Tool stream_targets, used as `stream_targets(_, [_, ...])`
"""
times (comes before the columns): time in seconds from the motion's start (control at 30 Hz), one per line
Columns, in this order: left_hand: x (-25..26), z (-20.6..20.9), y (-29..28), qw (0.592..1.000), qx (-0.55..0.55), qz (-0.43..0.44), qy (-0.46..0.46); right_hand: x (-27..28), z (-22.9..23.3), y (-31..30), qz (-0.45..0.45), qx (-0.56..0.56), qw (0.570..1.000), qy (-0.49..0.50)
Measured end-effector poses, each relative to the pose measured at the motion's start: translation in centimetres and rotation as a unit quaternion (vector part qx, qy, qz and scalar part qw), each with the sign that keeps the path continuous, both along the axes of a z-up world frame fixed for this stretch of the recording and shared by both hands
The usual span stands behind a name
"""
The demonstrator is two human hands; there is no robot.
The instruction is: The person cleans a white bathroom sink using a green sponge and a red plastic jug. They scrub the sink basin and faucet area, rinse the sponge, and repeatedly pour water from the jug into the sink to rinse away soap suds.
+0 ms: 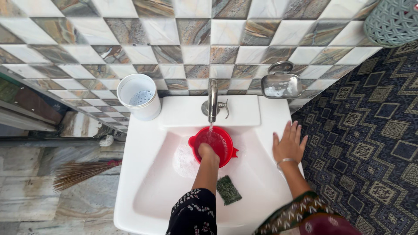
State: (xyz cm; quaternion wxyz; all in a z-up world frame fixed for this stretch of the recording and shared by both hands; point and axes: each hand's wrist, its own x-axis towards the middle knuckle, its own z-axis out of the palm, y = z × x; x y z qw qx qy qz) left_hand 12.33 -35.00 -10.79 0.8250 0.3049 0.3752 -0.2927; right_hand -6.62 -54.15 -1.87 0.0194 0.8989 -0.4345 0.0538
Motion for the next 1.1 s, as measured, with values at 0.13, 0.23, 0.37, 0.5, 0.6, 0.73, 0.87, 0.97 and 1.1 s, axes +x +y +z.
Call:
stream_targets(0.13, [-0.4, -3.6, -0.5, 0.995, -0.085, 0.056, 0.015, 5.8, 0.9, -5.6, -0.003, 0.02, 0.999, -0.039])
stream_targets(0.23, [-1.3, -1.7, -3.5, 0.984, -0.156, 0.087, -0.019, 10.2, 0.2, -6.2, 0.076, 0.068, 0.995, -0.005])
stream_targets(0.37, [-3.4, 7.1, -11.3, 0.96, -0.203, -0.13, -0.14, 10.1, -1.0, -6.4, 0.233, 0.033, 0.971, -0.037])
stream_targets(0.5, [-3.7, 12.9, -15.6, 0.936, -0.166, -0.264, -0.162, 6.3, -0.1, -4.3, 0.276, 0.0, 0.944, 0.181])
stream_targets(0.6, [-3.5, 12.9, -12.1, 0.942, -0.047, -0.27, -0.195, 3.5, 2.3, -2.8, 0.185, 0.037, 0.98, 0.067])
stream_targets(0.73, [-2.7, 9.5, -4.9, 0.972, 0.098, -0.198, -0.083, 3.6, 2.1, -0.8, 0.003, 0.055, 0.998, -0.028])
stream_targets(0.87, [-0.2, 4.2, -1.2, 0.986, 0.103, -0.125, -0.049, 3.3, -1.5, 3.0, 0.047, 0.059, 0.994, -0.082])
stream_targets(0.97, [1.4, 1.4, 1.0, 0.99, 0.099, -0.094, -0.021, 4.4, -2.8, 8.3, 0.12, 0.255, 0.925, -0.256])
stream_targets(1.1, [2.1, -0.4, 2.0, 0.998, -0.001, -0.055, -0.031, 9.3, -4.1, 13.1, 0.137, 0.504, 0.717, -0.462])
